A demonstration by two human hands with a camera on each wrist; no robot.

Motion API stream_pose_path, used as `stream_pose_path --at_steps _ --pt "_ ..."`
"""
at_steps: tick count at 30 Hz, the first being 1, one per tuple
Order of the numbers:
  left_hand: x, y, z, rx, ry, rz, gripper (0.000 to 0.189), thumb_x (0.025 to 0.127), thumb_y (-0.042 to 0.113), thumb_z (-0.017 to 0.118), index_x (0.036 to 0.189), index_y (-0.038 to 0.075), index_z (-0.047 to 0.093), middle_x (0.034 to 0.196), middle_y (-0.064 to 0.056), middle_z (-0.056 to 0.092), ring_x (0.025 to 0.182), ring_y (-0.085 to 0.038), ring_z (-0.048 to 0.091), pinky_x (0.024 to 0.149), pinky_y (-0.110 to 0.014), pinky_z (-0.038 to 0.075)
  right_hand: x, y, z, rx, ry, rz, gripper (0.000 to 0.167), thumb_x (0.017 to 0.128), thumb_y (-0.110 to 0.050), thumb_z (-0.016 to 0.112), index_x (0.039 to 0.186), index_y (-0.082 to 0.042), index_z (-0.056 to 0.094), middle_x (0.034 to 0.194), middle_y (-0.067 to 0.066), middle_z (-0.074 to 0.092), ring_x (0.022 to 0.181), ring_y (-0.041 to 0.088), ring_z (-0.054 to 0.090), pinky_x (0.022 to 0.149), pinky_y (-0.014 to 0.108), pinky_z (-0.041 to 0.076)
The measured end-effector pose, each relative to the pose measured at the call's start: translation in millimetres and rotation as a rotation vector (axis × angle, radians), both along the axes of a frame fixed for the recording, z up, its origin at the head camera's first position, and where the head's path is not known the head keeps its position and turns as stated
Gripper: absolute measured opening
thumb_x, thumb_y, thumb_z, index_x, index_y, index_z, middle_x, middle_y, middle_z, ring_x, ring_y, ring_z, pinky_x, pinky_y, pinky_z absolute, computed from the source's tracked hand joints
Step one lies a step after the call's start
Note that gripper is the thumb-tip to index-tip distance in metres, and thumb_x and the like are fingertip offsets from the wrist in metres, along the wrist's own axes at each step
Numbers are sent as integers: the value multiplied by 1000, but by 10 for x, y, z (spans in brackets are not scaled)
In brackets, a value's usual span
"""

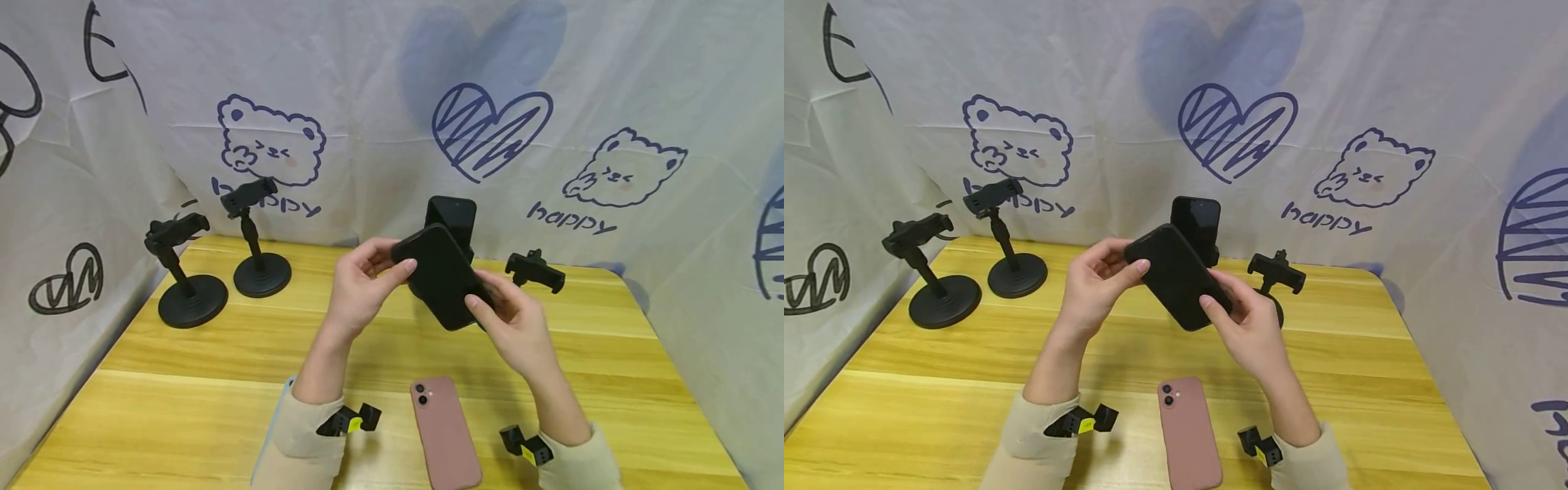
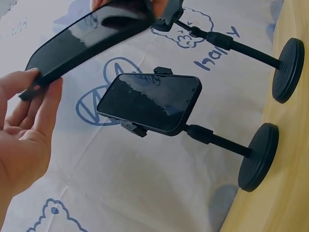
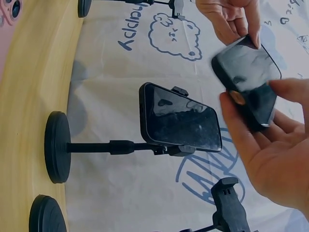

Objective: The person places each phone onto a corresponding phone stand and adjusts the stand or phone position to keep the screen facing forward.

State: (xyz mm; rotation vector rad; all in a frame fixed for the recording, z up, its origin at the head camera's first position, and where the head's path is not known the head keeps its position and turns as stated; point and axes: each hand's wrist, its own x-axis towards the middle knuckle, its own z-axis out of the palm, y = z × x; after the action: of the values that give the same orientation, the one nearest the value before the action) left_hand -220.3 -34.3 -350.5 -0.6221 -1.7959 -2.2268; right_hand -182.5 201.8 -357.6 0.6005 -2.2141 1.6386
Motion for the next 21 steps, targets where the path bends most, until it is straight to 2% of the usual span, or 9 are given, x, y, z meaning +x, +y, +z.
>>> stream_pose_path --at_steps 2,6,11,16,21 --pt "7 -14 5 -73 36 11 26 92 -6 74 117 -9 69 107 -19 70 95 -21 71 81 -34 63 10 9 3 76 -36 0 40 97 5 69 137 5 63 128 23 70 111 2 67 86 18 58" --pt "12 -25 2 -171 86 2 24 92 -3 76 115 -6 72 105 -18 72 96 -25 70 84 -36 62 16 16 2 178 -85 8 41 99 -5 71 139 -1 63 122 17 73 105 13 71 83 21 59" --pt "20 -6 -5 -270 89 -30 22 92 1 77 114 -1 75 104 -14 75 95 -23 72 84 -37 62 10 24 -7 257 -118 -11 39 100 -12 72 138 -6 65 112 10 76 97 22 73 80 25 61" --pt "33 19 -2 -316 69 -75 19 92 2 77 111 1 76 103 -11 75 91 -22 72 78 -34 62 3 22 -7 300 -139 -17 32 99 -13 73 130 -7 69 104 8 77 87 20 75 76 31 62" --pt "32 40 -3 -324 66 -112 18 93 0 76 111 1 75 101 -11 74 87 -22 71 78 -33 63 4 25 -10 317 -136 -15 28 97 -8 74 125 -5 70 105 9 78 87 21 76 76 35 62"
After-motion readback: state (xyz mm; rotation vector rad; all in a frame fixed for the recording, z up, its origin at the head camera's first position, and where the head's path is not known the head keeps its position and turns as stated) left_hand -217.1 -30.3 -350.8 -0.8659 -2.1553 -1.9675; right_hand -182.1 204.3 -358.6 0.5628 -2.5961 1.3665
